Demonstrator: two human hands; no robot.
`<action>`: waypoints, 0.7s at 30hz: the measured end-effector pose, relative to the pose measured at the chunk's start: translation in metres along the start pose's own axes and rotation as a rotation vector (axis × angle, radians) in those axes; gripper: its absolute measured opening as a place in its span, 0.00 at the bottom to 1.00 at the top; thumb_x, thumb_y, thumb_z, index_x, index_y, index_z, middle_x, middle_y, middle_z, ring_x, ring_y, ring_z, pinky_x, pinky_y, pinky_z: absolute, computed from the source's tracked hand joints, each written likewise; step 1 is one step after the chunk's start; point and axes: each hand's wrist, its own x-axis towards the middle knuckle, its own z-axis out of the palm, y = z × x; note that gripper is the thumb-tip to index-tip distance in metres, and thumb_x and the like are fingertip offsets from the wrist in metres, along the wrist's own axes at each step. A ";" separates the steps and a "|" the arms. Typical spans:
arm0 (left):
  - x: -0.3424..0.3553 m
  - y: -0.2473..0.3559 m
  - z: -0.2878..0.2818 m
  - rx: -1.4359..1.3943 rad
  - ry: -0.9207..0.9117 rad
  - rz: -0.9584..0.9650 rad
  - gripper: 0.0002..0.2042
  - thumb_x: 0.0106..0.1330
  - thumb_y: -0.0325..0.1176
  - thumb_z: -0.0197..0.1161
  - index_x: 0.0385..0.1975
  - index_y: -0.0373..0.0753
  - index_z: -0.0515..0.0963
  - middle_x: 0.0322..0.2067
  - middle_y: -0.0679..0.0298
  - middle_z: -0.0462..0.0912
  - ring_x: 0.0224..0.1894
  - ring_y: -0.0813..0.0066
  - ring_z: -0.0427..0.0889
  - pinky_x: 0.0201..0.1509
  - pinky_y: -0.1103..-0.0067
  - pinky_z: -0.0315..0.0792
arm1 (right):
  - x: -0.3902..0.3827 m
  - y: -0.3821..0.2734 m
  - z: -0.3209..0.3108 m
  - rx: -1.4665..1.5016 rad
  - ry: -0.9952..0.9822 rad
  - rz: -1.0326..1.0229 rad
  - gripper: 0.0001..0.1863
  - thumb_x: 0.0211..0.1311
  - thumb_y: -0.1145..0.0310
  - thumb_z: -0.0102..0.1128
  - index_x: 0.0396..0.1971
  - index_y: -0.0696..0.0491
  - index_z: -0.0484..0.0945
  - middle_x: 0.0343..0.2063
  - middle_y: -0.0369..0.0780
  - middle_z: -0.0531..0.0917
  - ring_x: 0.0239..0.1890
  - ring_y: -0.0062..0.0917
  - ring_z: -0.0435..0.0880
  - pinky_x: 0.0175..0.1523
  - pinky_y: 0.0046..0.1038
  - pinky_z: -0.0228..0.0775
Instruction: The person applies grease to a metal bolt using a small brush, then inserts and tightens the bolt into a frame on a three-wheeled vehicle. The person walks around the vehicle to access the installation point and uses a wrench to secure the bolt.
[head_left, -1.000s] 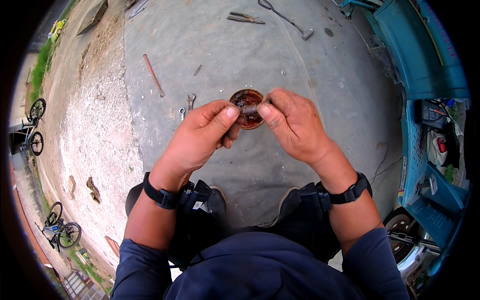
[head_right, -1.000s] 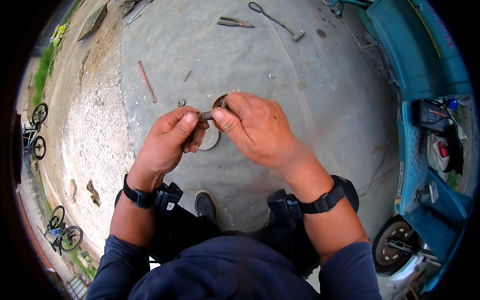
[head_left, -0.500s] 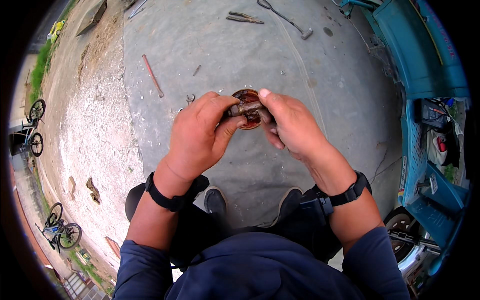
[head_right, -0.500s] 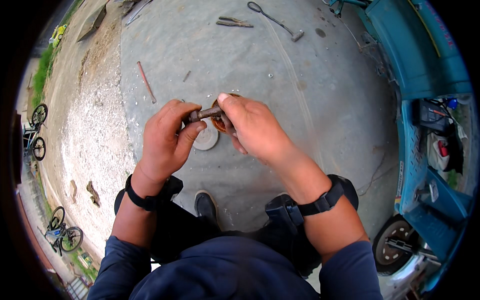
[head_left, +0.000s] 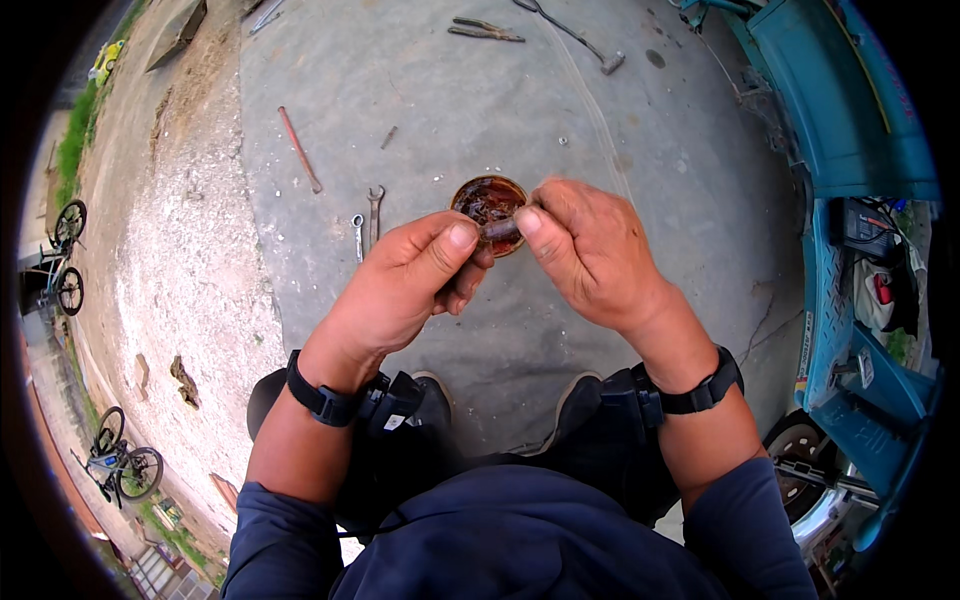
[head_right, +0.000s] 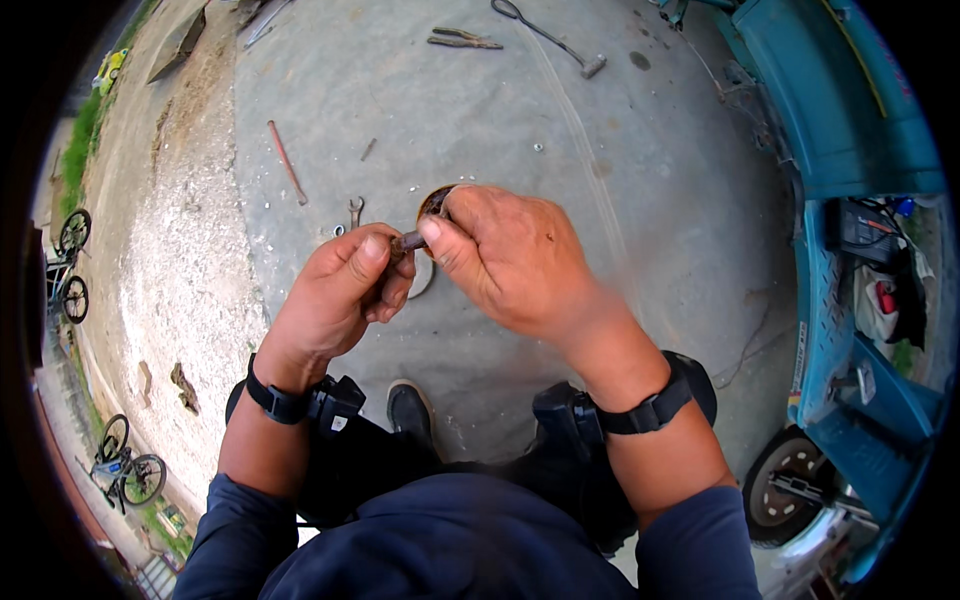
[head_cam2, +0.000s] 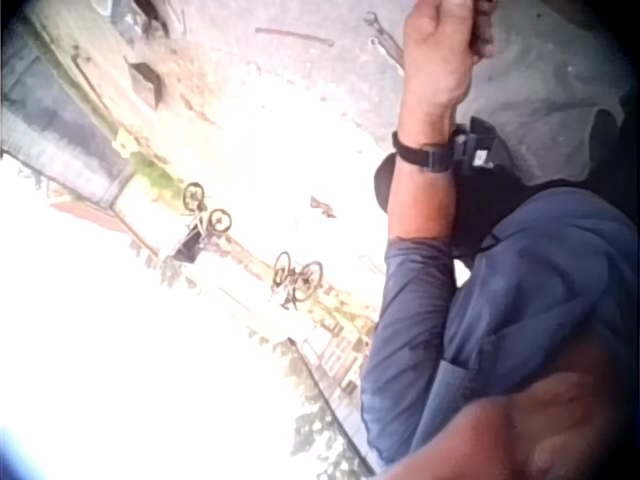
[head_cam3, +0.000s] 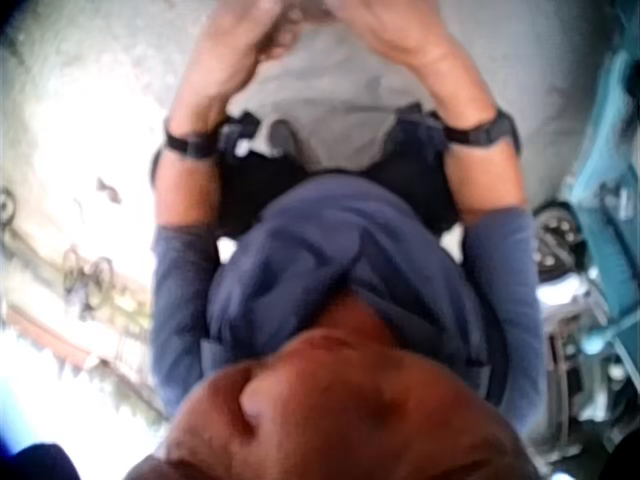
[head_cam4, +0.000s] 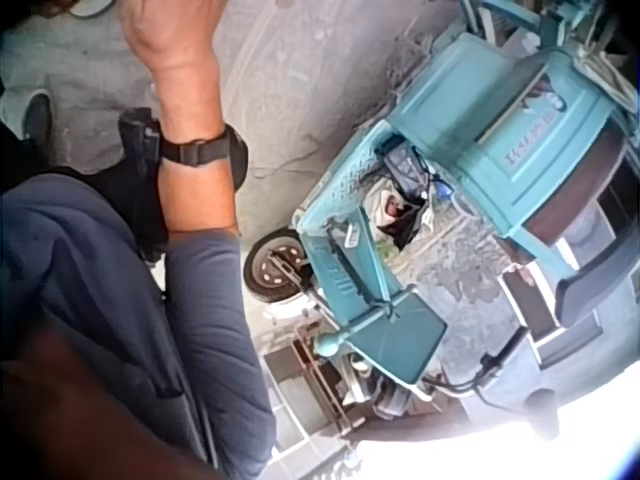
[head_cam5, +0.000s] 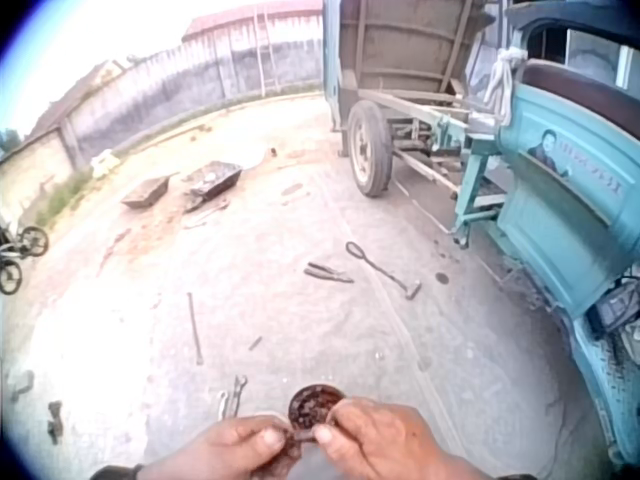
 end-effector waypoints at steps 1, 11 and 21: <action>0.000 -0.002 -0.001 0.015 0.001 0.015 0.19 0.74 0.49 0.51 0.36 0.36 0.75 0.21 0.68 0.72 0.23 0.82 0.68 0.26 0.85 0.61 | 0.000 -0.001 0.000 0.020 -0.001 0.015 0.18 0.70 0.56 0.48 0.29 0.56 0.74 0.22 0.44 0.77 0.27 0.42 0.77 0.31 0.37 0.68; -0.017 0.010 0.012 0.255 0.061 0.033 0.11 0.71 0.36 0.57 0.40 0.34 0.76 0.26 0.68 0.73 0.28 0.80 0.71 0.34 0.81 0.68 | -0.017 -0.028 -0.003 0.160 0.016 0.312 0.18 0.69 0.60 0.51 0.22 0.57 0.67 0.18 0.47 0.71 0.23 0.45 0.71 0.28 0.39 0.62; -0.050 0.062 0.042 0.888 0.126 0.329 0.11 0.57 0.30 0.66 0.37 0.36 0.75 0.28 0.57 0.74 0.30 0.56 0.76 0.33 0.69 0.70 | -0.027 -0.086 -0.022 0.778 0.007 0.962 0.25 0.72 0.52 0.47 0.18 0.55 0.64 0.16 0.32 0.67 0.19 0.18 0.68 0.25 0.27 0.60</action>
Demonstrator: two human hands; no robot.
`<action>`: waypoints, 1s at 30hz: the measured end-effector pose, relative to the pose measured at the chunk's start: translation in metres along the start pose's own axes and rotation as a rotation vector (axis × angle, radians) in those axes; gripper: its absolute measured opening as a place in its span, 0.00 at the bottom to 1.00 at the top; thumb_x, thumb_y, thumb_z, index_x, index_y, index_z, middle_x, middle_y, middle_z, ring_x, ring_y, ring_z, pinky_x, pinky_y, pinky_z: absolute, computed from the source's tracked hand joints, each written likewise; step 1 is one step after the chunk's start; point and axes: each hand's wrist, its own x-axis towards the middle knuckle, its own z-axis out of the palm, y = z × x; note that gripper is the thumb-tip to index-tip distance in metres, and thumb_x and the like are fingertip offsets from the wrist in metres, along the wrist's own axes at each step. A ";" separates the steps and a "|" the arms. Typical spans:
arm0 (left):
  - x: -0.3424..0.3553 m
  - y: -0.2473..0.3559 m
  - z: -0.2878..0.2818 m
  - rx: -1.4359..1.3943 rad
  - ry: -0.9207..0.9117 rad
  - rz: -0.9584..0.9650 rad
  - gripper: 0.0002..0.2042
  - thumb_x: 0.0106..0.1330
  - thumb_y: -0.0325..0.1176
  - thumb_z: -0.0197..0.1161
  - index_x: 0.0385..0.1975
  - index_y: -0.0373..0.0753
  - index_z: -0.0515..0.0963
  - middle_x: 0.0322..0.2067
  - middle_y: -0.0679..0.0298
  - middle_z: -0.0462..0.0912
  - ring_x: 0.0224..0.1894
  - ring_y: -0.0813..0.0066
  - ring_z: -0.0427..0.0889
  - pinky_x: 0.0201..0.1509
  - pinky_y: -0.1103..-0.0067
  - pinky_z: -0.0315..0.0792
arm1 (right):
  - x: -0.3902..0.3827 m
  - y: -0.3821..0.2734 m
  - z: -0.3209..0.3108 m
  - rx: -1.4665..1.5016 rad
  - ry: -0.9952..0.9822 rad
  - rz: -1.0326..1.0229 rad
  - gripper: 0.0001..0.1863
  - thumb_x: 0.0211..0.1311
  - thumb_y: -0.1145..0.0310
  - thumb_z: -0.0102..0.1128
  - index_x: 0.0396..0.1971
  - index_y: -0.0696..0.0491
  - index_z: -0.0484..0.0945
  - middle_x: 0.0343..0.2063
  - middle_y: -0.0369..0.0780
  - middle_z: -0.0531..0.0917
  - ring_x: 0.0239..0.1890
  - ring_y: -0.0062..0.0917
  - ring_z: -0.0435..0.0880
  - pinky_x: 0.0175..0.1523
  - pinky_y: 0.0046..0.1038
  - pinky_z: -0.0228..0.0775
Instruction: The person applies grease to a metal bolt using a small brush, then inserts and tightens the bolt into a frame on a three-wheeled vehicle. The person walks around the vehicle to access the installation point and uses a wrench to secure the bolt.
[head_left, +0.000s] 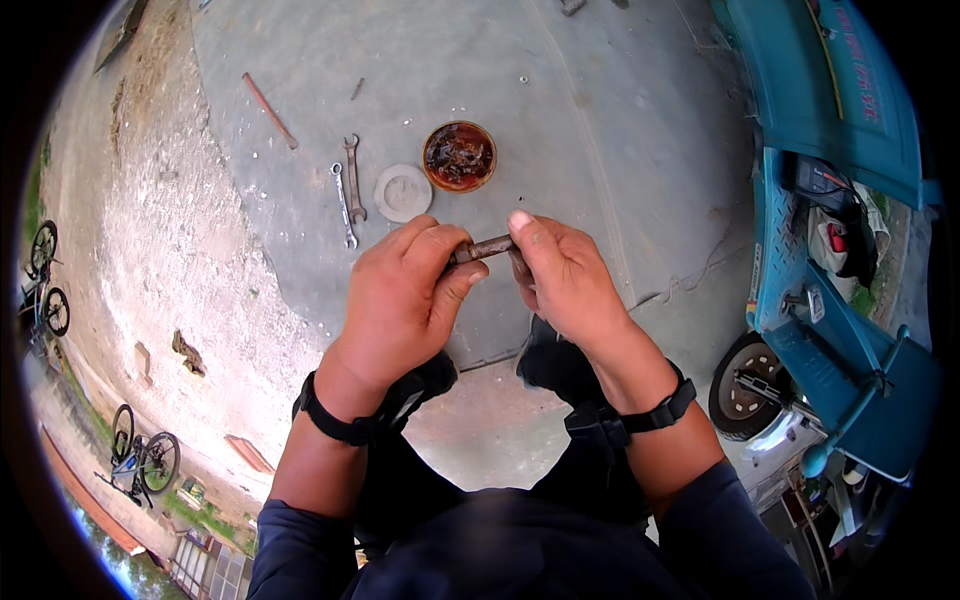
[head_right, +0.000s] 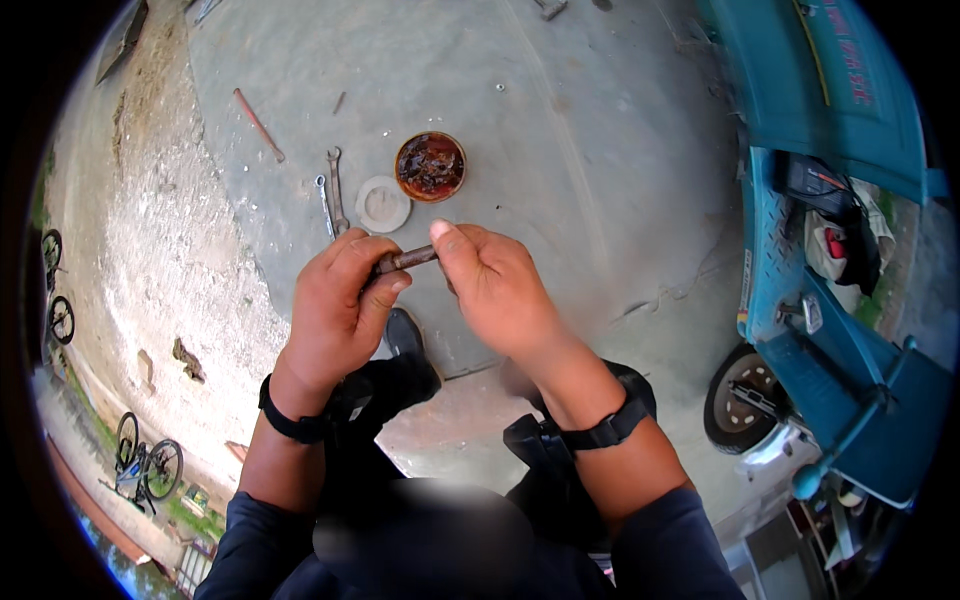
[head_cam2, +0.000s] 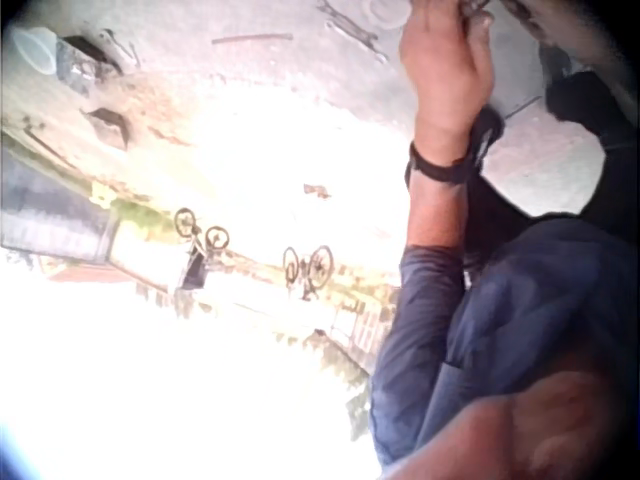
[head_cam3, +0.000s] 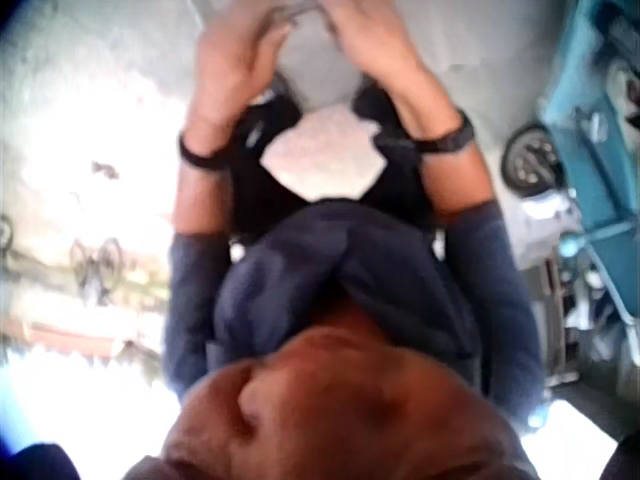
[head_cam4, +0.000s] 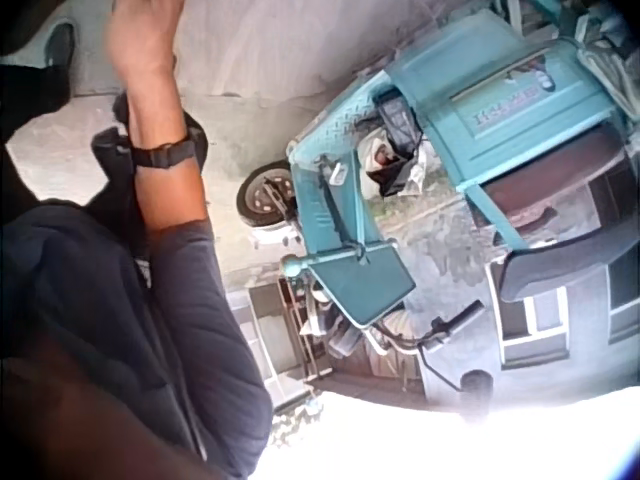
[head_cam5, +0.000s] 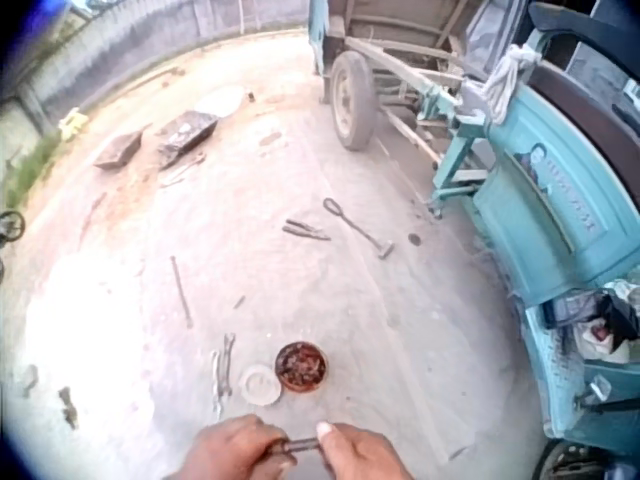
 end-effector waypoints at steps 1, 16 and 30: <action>-0.002 0.012 -0.007 0.052 -0.005 0.043 0.11 0.57 0.29 0.67 0.38 0.36 0.75 0.28 0.57 0.74 0.30 0.57 0.76 0.32 0.70 0.70 | -0.011 -0.011 0.000 0.073 -0.016 0.101 0.25 0.72 0.51 0.47 0.18 0.54 0.64 0.16 0.32 0.67 0.18 0.18 0.67 0.24 0.26 0.59; -0.035 0.273 -0.127 -0.592 -0.349 -0.376 0.19 0.74 0.46 0.51 0.38 0.33 0.76 0.25 0.69 0.75 0.29 0.82 0.75 0.34 0.81 0.72 | -0.238 -0.182 -0.030 -0.136 0.108 -0.291 0.22 0.72 0.56 0.47 0.21 0.56 0.66 0.16 0.38 0.66 0.18 0.28 0.69 0.24 0.31 0.62; -0.085 0.437 -0.153 -0.839 -0.812 -0.482 0.21 0.75 0.51 0.47 0.38 0.37 0.77 0.25 0.70 0.76 0.26 0.85 0.71 0.29 0.87 0.64 | -0.430 -0.263 -0.052 -0.808 0.398 -0.852 0.16 0.63 0.58 0.56 0.21 0.53 0.68 0.20 0.41 0.70 0.21 0.36 0.73 0.25 0.35 0.63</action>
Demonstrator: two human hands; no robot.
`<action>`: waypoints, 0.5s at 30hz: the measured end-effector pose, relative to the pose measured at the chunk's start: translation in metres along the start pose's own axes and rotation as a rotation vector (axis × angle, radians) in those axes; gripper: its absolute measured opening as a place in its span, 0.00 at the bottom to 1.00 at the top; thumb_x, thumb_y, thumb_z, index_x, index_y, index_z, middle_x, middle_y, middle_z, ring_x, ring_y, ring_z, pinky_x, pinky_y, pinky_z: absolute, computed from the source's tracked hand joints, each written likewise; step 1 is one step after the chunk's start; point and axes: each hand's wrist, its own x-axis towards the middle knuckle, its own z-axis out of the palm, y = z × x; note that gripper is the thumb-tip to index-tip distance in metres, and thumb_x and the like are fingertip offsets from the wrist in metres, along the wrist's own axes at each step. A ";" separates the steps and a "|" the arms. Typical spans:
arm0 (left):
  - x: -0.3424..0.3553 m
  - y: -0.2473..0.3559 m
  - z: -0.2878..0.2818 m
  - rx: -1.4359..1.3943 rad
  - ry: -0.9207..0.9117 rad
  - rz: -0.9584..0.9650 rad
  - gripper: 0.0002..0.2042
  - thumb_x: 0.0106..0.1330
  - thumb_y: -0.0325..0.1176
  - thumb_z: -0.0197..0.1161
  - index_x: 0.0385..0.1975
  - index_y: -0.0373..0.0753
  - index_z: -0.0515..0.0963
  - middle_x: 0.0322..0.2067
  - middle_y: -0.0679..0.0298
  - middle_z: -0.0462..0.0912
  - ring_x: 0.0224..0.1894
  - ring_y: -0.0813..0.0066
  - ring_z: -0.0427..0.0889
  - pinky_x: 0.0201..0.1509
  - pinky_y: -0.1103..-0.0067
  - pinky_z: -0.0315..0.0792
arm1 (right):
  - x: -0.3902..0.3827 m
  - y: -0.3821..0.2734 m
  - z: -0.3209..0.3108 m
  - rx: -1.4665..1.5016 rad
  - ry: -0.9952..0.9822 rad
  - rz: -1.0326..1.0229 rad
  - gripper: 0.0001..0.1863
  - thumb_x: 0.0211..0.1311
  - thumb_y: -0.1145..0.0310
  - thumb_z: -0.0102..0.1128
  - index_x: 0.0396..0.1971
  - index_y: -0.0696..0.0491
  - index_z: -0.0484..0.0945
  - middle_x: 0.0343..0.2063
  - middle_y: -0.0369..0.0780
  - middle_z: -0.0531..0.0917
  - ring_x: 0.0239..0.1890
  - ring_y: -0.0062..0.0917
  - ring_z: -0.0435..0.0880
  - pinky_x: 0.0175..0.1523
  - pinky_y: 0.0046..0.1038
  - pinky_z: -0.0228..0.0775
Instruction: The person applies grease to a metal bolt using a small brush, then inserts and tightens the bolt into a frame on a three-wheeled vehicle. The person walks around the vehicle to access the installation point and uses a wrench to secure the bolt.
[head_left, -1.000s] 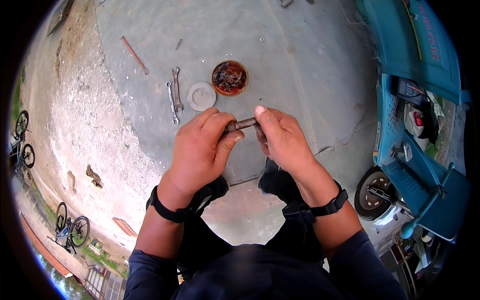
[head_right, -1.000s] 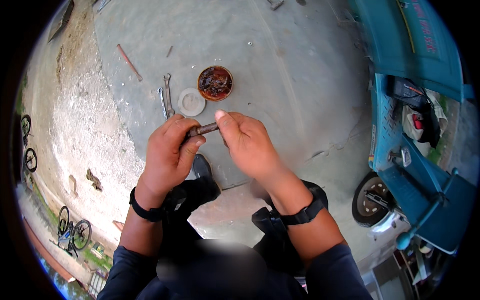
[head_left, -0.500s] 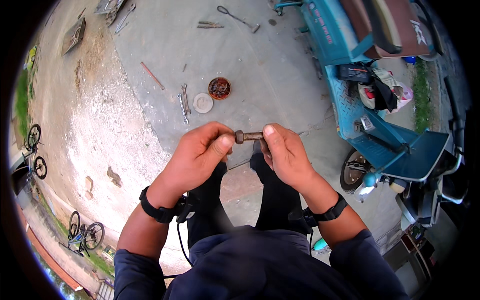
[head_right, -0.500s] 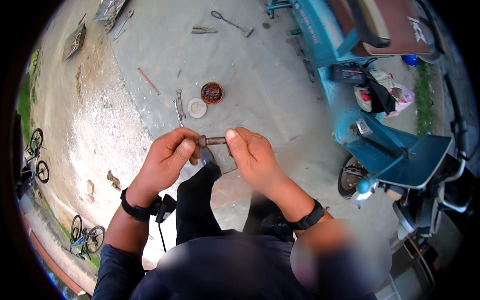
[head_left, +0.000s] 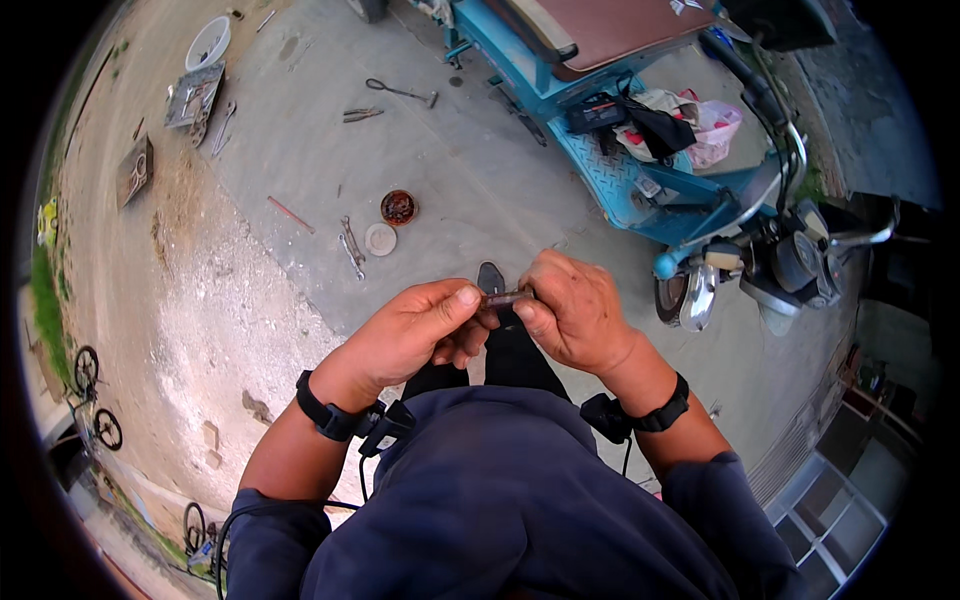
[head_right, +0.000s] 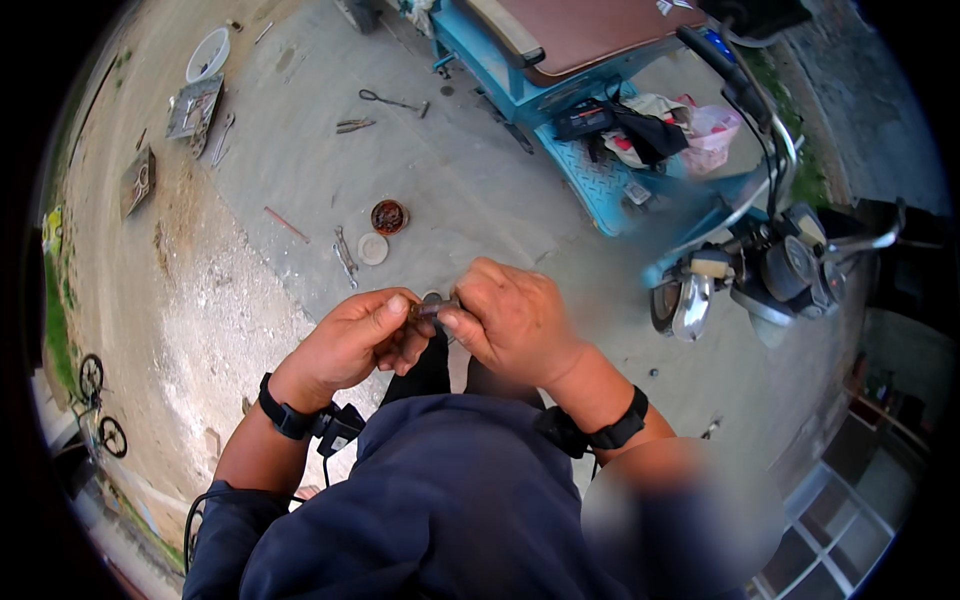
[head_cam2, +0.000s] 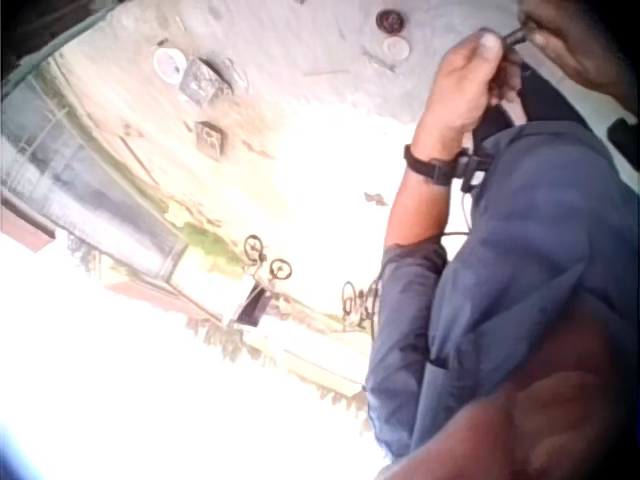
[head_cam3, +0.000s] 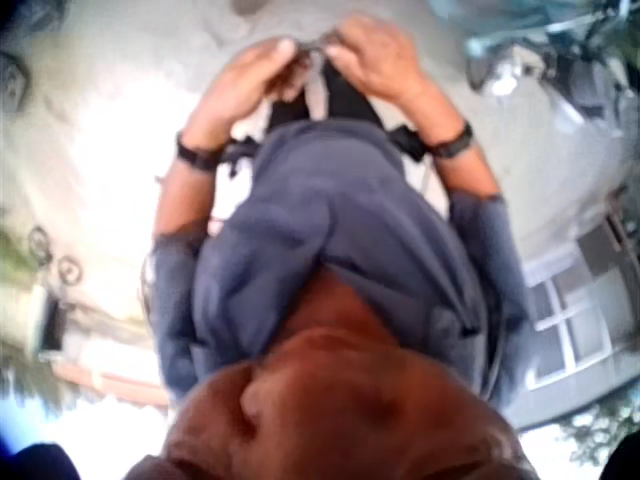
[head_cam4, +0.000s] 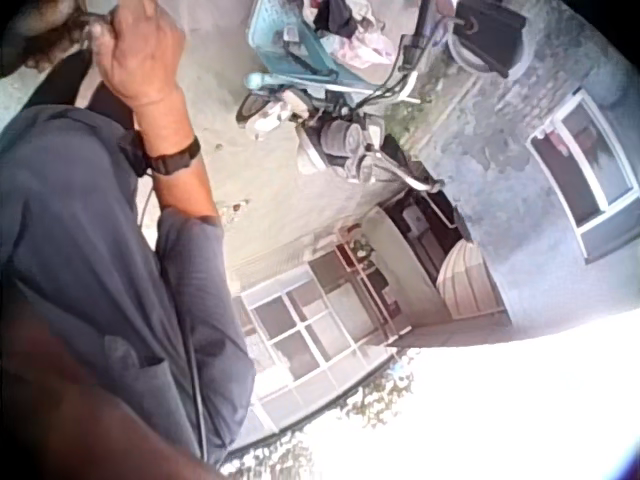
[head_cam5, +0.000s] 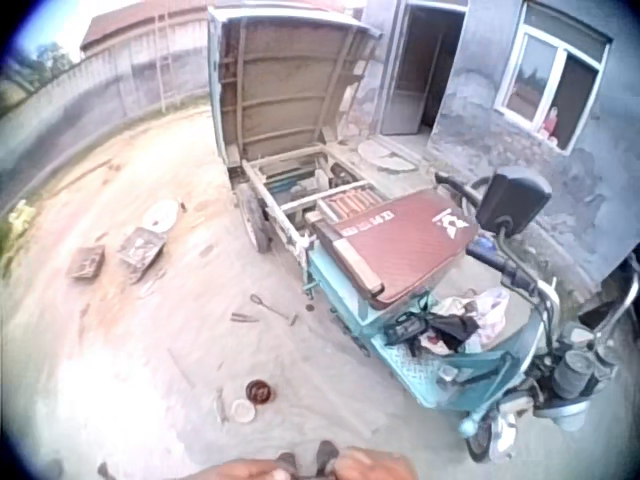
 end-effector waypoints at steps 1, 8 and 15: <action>0.000 0.000 0.006 0.018 -0.044 0.000 0.21 0.75 0.50 0.48 0.38 0.36 0.77 0.25 0.70 0.75 0.26 0.85 0.71 0.29 0.87 0.64 | -0.009 -0.007 -0.007 -0.026 0.018 0.005 0.16 0.64 0.58 0.56 0.21 0.52 0.68 0.20 0.41 0.70 0.20 0.36 0.73 0.25 0.35 0.63; -0.012 0.004 0.057 0.274 -0.193 0.123 0.16 0.72 0.44 0.56 0.41 0.34 0.75 0.26 0.69 0.75 0.26 0.84 0.71 0.29 0.86 0.64 | -0.074 -0.054 -0.039 -0.110 0.156 0.147 0.16 0.65 0.59 0.54 0.21 0.53 0.68 0.19 0.41 0.70 0.20 0.37 0.72 0.25 0.35 0.63; -0.016 0.008 0.117 0.771 -0.261 0.336 0.10 0.69 0.36 0.58 0.36 0.34 0.76 0.26 0.63 0.74 0.27 0.73 0.72 0.33 0.76 0.68 | -0.141 -0.092 -0.050 0.053 0.388 0.397 0.18 0.69 0.59 0.51 0.22 0.55 0.69 0.19 0.43 0.71 0.21 0.41 0.71 0.27 0.37 0.63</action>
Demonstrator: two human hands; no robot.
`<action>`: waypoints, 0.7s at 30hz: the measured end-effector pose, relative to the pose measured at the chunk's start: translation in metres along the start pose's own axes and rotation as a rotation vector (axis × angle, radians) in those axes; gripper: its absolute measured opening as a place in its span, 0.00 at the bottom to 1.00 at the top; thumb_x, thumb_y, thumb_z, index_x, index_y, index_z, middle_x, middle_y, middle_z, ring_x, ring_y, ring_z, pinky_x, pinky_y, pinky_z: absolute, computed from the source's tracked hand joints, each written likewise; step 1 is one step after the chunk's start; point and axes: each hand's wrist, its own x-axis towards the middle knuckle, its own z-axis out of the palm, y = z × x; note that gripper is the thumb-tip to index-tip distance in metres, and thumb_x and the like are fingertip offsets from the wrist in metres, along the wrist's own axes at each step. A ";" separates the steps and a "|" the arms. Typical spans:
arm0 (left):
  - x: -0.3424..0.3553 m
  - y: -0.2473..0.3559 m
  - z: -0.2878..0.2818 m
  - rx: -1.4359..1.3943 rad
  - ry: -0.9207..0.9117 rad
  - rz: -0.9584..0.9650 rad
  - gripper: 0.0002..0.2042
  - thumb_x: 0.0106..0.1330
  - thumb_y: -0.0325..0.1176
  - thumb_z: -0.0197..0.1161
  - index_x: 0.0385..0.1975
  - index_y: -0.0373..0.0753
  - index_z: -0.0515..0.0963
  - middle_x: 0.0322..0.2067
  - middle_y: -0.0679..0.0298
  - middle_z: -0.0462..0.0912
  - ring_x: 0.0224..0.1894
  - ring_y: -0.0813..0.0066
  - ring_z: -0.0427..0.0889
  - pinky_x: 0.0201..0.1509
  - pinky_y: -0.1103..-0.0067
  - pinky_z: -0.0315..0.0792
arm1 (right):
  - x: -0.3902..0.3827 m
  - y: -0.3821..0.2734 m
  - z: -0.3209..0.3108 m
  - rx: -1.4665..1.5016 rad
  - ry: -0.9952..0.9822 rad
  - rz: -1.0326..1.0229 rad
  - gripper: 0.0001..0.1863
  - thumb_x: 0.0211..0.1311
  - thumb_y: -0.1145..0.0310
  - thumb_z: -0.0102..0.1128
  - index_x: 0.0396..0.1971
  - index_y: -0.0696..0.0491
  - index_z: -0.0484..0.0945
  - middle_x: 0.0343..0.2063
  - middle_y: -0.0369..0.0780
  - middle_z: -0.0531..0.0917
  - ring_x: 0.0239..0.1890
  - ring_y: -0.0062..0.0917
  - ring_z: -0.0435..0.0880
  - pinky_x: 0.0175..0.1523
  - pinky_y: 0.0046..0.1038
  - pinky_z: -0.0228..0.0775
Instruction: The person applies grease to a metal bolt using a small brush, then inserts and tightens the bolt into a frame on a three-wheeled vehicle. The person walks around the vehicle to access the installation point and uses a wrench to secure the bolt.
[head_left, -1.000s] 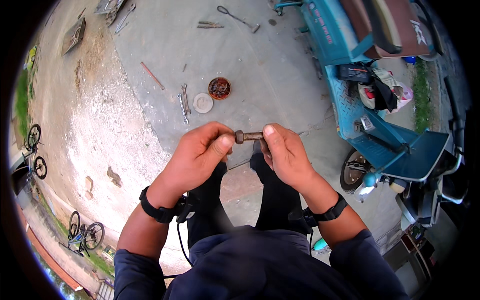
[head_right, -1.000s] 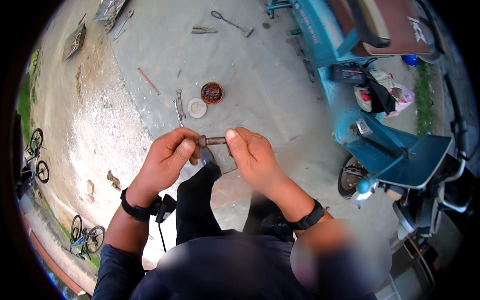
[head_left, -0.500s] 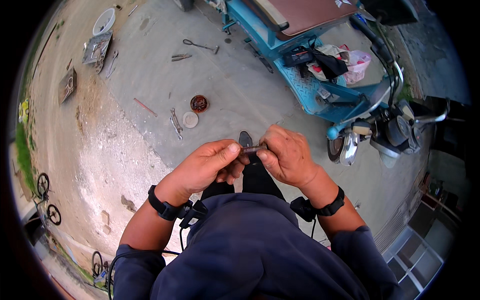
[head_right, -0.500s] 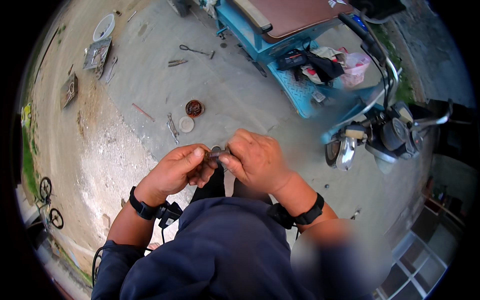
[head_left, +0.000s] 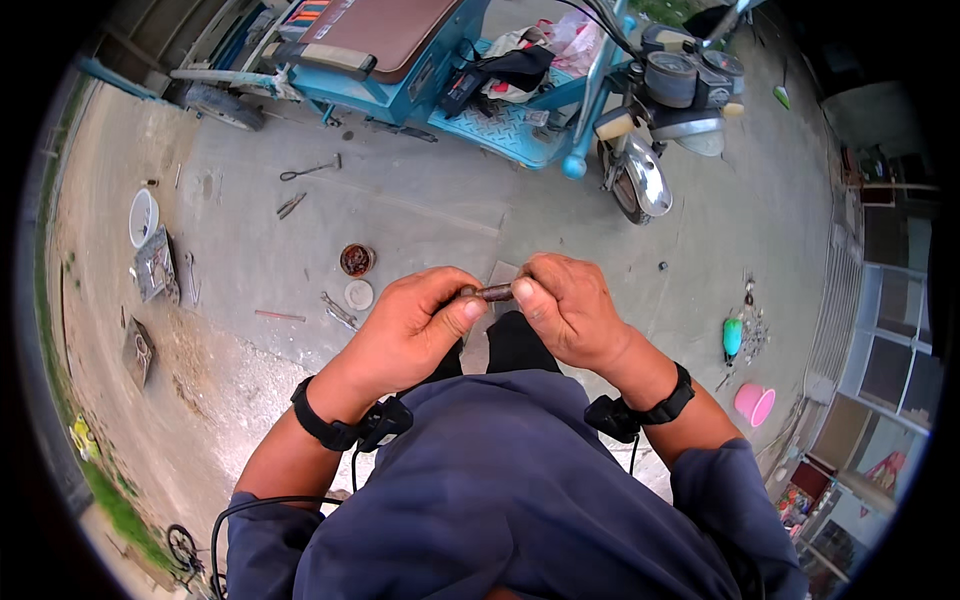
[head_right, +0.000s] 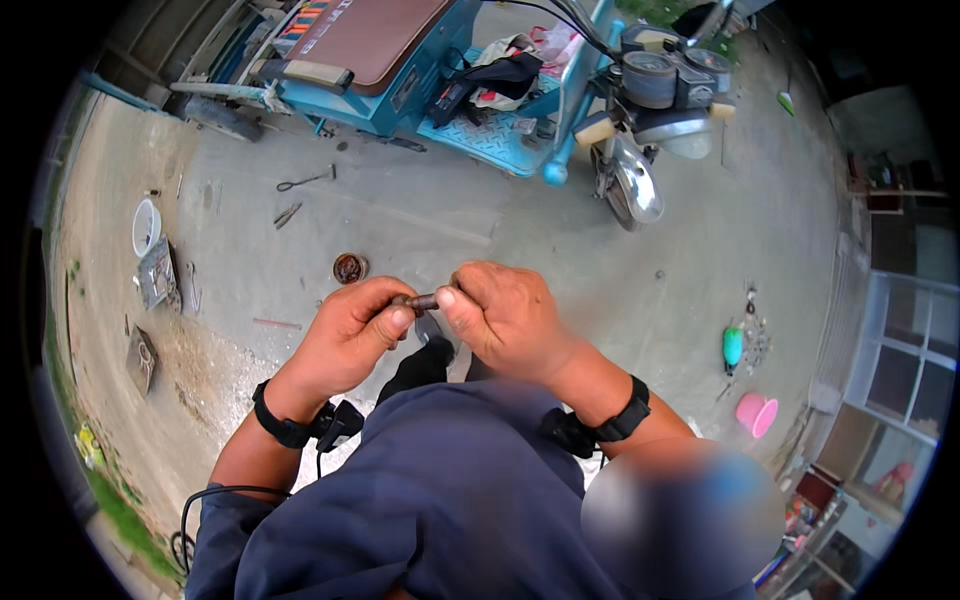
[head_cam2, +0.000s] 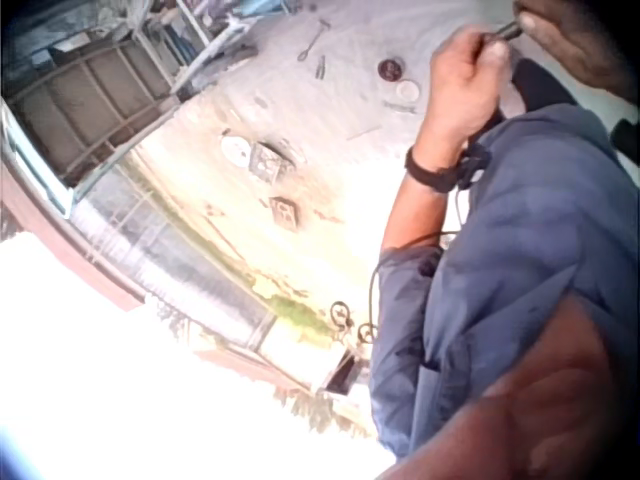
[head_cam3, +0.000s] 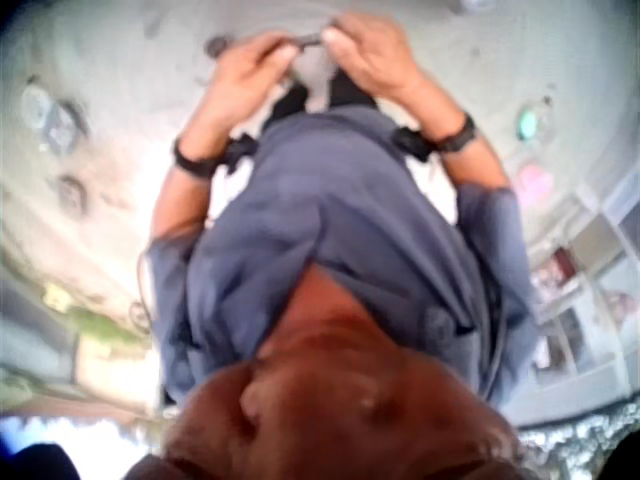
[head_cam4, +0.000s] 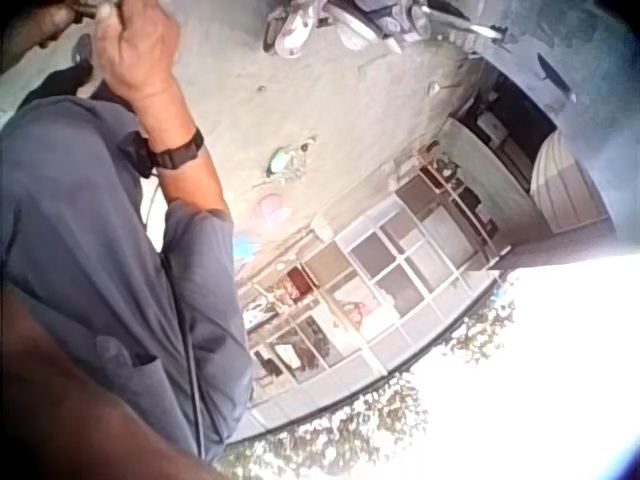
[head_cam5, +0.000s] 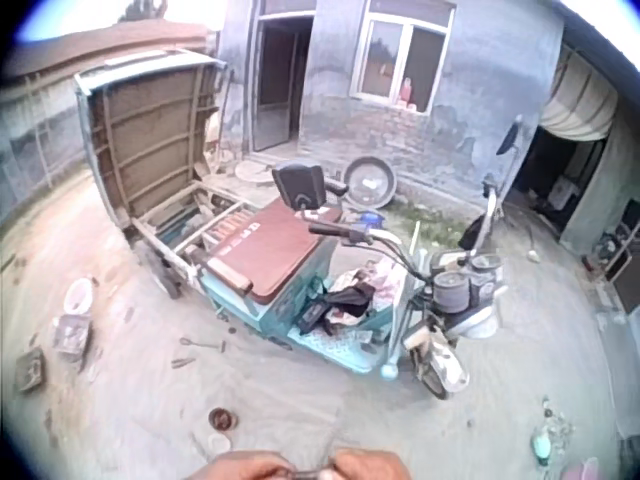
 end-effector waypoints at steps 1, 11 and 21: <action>0.004 0.004 0.007 0.081 -0.008 0.055 0.10 0.68 0.35 0.59 0.36 0.34 0.76 0.26 0.61 0.74 0.27 0.70 0.72 0.33 0.75 0.68 | -0.009 0.001 -0.005 0.033 0.027 0.037 0.19 0.69 0.58 0.50 0.22 0.55 0.69 0.19 0.44 0.71 0.21 0.41 0.71 0.27 0.37 0.63; 0.077 0.044 0.131 0.716 -0.086 0.505 0.11 0.56 0.27 0.67 0.37 0.36 0.76 0.27 0.59 0.74 0.27 0.60 0.73 0.28 0.72 0.67 | -0.113 0.045 -0.088 0.956 0.124 0.750 0.24 0.74 0.51 0.43 0.20 0.53 0.66 0.17 0.33 0.66 0.20 0.18 0.63 0.24 0.25 0.56; 0.174 0.093 0.335 0.901 -0.296 0.795 0.14 0.52 0.31 0.70 0.38 0.39 0.75 0.27 0.61 0.75 0.27 0.60 0.75 0.28 0.70 0.69 | -0.256 0.107 -0.236 1.064 0.402 0.773 0.26 0.74 0.47 0.39 0.22 0.52 0.64 0.18 0.33 0.62 0.15 0.15 0.59 0.19 0.20 0.53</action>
